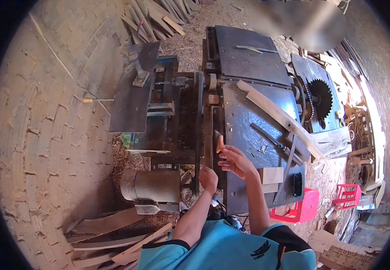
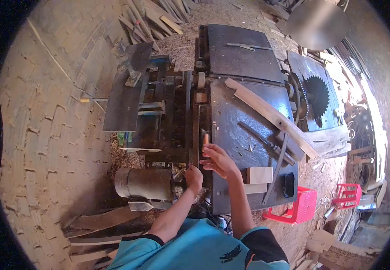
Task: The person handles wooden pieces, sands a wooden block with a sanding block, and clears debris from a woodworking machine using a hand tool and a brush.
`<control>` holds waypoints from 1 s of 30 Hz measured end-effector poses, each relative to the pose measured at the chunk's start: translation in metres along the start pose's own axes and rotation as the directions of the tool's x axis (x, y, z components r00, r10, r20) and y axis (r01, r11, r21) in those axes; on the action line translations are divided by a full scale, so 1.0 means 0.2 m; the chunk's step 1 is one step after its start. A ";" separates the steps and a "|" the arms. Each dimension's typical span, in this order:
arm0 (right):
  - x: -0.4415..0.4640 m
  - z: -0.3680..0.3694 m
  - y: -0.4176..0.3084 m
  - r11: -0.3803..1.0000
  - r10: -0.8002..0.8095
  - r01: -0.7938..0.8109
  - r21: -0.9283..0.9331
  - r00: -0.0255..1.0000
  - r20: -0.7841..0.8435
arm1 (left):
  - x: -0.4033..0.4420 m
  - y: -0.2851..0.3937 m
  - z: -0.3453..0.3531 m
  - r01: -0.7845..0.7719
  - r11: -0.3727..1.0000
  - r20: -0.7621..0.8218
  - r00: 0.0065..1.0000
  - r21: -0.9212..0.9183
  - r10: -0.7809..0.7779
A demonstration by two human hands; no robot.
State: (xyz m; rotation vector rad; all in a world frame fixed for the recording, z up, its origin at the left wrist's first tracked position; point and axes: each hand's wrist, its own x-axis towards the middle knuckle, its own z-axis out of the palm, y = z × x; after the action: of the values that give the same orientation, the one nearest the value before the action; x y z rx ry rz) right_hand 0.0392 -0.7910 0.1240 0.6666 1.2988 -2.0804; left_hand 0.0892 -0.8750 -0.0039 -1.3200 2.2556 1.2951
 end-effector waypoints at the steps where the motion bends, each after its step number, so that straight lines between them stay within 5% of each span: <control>1: 0.03 -0.01 0.00 0.990 0.098 -0.098 0.105 0.995 0.014 | 0.00 -0.01 0.00 0.013 1.000 0.013 1.000 0.011 -0.014; 9: 0.41 -0.01 -0.26 0.875 0.154 -0.113 -0.472 0.987 0.049 | 0.02 -0.01 0.02 0.076 0.996 0.018 0.997 0.049 -0.077; 11: 0.57 -0.04 -0.37 0.921 -0.207 0.155 -0.357 0.972 -0.113 | 0.00 0.00 0.00 0.046 0.998 0.018 0.999 0.033 -0.047; 14: 0.55 0.10 -0.46 0.351 -0.811 0.491 -0.797 0.585 0.004 | 0.00 0.00 -0.01 0.036 0.999 0.027 0.999 0.021 -0.037; 15: 0.39 0.16 -0.47 0.456 -0.708 0.439 -0.774 0.706 -0.017 | 0.00 0.00 -0.01 0.041 0.999 0.018 0.999 0.025 -0.042; 17: 0.30 0.13 -0.39 0.258 -0.606 0.258 -0.931 0.794 0.052 | -0.02 0.03 -0.02 0.043 0.999 -0.032 0.999 0.008 -0.043; 20: 0.54 0.03 -0.20 0.399 -0.327 0.005 -0.917 0.935 -0.137 | 0.03 -0.02 0.02 0.025 1.000 0.014 1.000 0.007 -0.025; 22: 0.53 0.07 -0.24 0.601 -0.284 0.061 -0.797 0.948 -0.141 | 0.00 -0.03 0.04 0.075 0.997 0.015 0.997 0.013 -0.076; 23: 0.54 0.07 -0.25 0.356 -0.639 0.295 -0.887 0.770 0.000 | 0.02 -0.02 0.04 0.109 0.994 -0.007 0.994 0.001 -0.109; 24: 0.53 0.05 -0.21 0.054 -0.860 0.433 -0.900 0.478 0.178 | 0.09 -0.09 0.09 0.063 0.992 0.112 0.991 0.111 -0.075; 27: 0.48 0.07 -0.20 0.353 -0.611 0.263 -0.898 0.792 -0.008 | 0.03 -0.01 0.00 0.092 0.995 0.002 0.996 0.027 -0.092; 29: 0.60 0.02 -0.17 0.321 -0.444 0.050 -0.946 0.890 -0.104 | 0.02 -0.02 0.02 0.038 0.999 -0.003 0.999 0.017 -0.038; 30: 0.58 0.00 -0.15 0.228 -0.687 0.226 -0.947 0.727 0.008 | 0.04 -0.05 0.05 -0.006 1.000 0.001 1.000 0.023 0.006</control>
State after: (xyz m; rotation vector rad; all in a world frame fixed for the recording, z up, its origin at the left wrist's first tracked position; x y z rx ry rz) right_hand -0.0631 -0.8063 0.0637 0.1458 2.8910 -1.1205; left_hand 0.0901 -0.8743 -0.0198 -1.3059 2.2687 1.2680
